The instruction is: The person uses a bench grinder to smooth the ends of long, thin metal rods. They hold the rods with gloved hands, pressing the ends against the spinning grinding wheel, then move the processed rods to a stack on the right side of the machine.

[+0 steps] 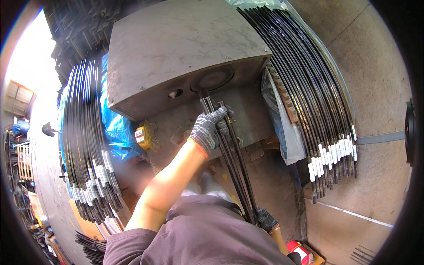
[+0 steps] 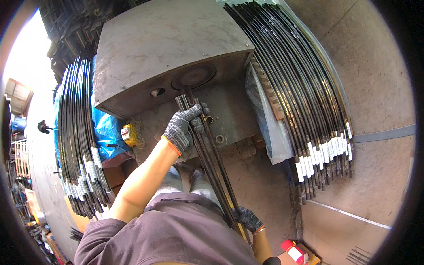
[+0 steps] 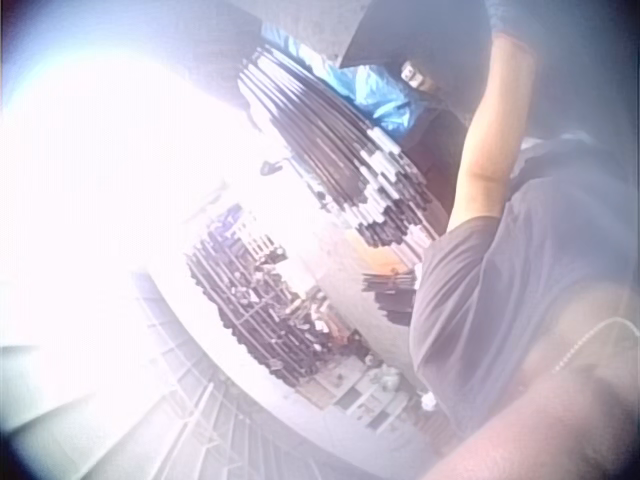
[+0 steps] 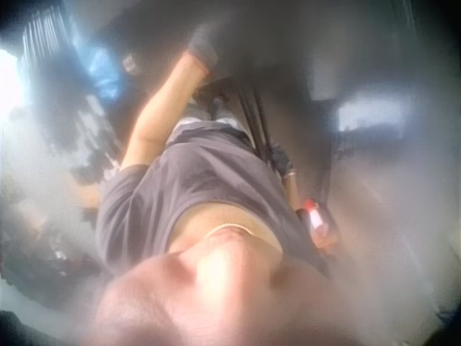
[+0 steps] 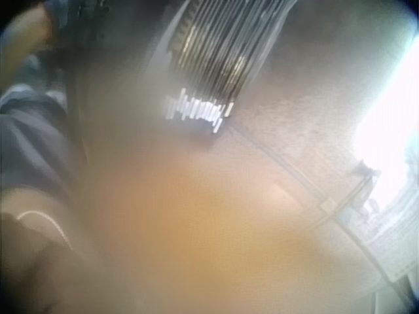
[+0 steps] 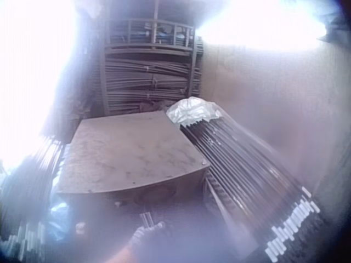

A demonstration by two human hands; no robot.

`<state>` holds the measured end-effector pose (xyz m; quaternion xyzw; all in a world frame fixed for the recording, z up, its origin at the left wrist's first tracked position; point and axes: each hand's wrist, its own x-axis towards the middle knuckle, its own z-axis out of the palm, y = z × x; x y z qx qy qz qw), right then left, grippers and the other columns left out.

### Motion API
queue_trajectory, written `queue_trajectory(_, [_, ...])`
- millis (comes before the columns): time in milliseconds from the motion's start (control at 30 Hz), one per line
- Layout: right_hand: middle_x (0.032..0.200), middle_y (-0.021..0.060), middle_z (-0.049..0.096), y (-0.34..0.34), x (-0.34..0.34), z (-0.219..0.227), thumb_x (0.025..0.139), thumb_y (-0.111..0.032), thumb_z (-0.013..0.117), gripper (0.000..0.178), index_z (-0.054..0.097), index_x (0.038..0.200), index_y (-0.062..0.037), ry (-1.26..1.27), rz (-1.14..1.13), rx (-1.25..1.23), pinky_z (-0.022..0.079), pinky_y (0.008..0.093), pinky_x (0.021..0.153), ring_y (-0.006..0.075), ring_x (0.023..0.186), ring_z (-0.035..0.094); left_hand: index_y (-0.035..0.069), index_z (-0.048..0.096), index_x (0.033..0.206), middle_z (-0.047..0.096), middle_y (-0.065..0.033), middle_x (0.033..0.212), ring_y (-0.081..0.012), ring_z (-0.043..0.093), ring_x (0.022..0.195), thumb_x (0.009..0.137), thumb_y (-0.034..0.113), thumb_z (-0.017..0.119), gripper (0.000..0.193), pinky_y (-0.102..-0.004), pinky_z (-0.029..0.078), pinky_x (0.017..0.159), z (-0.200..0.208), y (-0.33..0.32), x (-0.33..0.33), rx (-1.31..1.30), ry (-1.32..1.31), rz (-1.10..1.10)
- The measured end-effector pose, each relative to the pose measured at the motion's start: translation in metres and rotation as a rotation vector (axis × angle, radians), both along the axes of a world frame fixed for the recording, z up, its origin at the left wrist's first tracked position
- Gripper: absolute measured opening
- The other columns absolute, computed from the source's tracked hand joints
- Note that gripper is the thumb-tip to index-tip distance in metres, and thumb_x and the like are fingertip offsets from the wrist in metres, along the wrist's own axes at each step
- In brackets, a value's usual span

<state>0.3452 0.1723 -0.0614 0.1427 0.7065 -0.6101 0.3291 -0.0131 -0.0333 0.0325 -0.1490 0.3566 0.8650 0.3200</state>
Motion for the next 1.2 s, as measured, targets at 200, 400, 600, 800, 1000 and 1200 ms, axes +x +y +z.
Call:
queue_trajectory(200, [0.101, 0.007, 0.061, 0.011, 0.033, -0.002, 0.082, -0.028, 0.061, 0.043, 0.055, 0.113, 0.0003, 0.014, 0.084, -0.13, 0.043, 0.0314, 0.083, 0.0156, 0.091, 0.054, 0.004, 0.057, 0.091, 0.056, -0.0012, 0.072, -0.0029, 0.042, 0.048, 0.089, 0.015, 0.054, 0.012, -0.0189, 0.038, 0.042, -0.012, -0.004, -0.006, 0.017, 0.01, 0.013])
queue_trajectory(400, [0.095, 0.008, 0.064, 0.009, 0.047, 0.026, 0.084, -0.027, 0.058, 0.035, 0.058, 0.11, -0.0027, -0.008, 0.241, 0.018, 0.045, 0.0309, 0.079, 0.0165, 0.086, 0.056, 0.004, 0.058, 0.081, 0.045, 0.0032, 0.054, -0.0059, 0.039, 0.043, 0.086, 0.017, 0.057, 0.014, -0.0204, 0.034, 0.039, -0.014, -0.01, -0.015, -0.044, -0.091, 0.042])
queue_trajectory(600, [0.087, 0.007, 0.066, 0.008, 0.049, 0.024, 0.079, -0.023, 0.065, 0.029, 0.062, 0.1, -0.0028, -0.218, 0.254, 0.113, 0.046, 0.0306, 0.077, 0.0143, 0.082, 0.057, 0.01, 0.059, 0.083, 0.055, 0.0, 0.063, -0.0082, 0.044, 0.046, 0.088, 0.024, 0.054, 0.016, -0.0245, 0.04, 0.042, -0.03, -0.013, -0.017, -0.01, -0.161, -0.054])
queue_trajectory(800, [0.084, 0.0028, 0.064, 0.004, 0.05, 0.017, 0.075, -0.015, 0.067, 0.024, 0.062, 0.095, -0.0022, -0.313, 0.214, 0.162, 0.045, 0.0284, 0.075, 0.0121, 0.079, 0.055, 0.011, 0.059, 0.083, 0.062, -0.0026, 0.074, -0.0141, 0.057, 0.063, 0.087, 0.032, 0.056, 0.021, -0.0289, 0.047, 0.052, -0.016, -0.008, -0.01, -0.041, -0.2, 0.017])
queue_trajectory(1000, [0.081, 0.0025, 0.064, -0.002, 0.04, 0.016, 0.073, -0.013, 0.069, 0.023, 0.063, 0.093, -0.0027, -0.388, 0.142, 0.094, 0.045, 0.0278, 0.075, 0.0103, 0.078, 0.054, 0.006, 0.057, 0.098, 0.063, -0.0062, 0.087, -0.0205, 0.062, 0.08, 0.081, 0.022, 0.065, 0.025, -0.0375, 0.054, 0.073, -0.017, -0.006, 0.006, 0.036, -0.023, -0.022])
queue_trajectory(1200, [0.077, 0.0031, 0.064, 0.001, 0.065, -0.02, 0.07, -0.018, 0.074, 0.03, 0.062, 0.093, -0.0036, -0.321, 0.046, 0.173, 0.046, 0.029, 0.072, 0.0114, 0.074, 0.056, 0.004, 0.053, 0.108, 0.062, -0.0082, 0.095, -0.0223, 0.061, 0.086, 0.078, 0.009, 0.066, 0.033, -0.0385, 0.052, 0.078, -0.011, 0.001, 0.027, 0.185, 0.081, -0.128])
